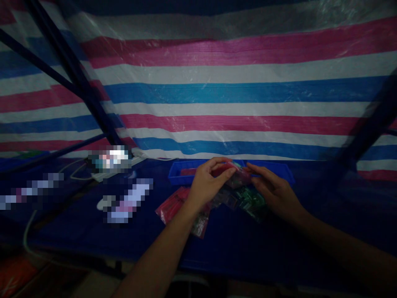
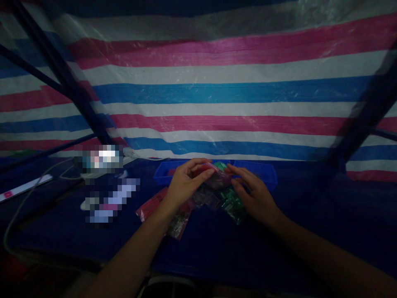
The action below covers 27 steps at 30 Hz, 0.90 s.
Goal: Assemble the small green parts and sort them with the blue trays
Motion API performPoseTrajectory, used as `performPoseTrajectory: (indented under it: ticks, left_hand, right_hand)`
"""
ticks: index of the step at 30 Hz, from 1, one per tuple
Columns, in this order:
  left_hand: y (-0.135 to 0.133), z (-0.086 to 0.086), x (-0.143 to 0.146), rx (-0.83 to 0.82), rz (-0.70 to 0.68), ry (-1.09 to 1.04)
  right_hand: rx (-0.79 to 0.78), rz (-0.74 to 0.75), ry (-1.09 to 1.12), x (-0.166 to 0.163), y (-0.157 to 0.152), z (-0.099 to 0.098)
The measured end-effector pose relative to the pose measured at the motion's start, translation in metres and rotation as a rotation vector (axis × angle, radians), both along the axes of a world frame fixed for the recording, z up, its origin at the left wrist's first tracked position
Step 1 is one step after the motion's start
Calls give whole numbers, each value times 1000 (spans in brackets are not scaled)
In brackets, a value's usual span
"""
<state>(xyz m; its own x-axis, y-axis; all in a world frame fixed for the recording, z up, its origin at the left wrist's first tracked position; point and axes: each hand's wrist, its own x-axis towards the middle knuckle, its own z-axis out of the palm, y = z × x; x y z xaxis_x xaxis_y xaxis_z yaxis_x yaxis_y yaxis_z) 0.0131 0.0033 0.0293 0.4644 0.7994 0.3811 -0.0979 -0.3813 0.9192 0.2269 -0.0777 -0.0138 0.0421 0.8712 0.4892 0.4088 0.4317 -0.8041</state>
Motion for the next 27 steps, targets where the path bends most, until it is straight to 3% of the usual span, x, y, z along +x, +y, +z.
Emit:
performPoseTrajectory:
  ticks: [5,10,15,27]
  left_hand:
    - [-12,0,5,97,-97,125]
    - [-17,0,9,149,-76,178]
    - [-11,-3,8,137,6,119]
    - [1,-14,6,15,-71,99]
  right_hand:
    - [-121,51,137,-2,1,-4]
    - [-183,7,161,2,4,-5]
    - [-244,6,305,0,3,-1]
    - [-265,-78,381,1,7,1]
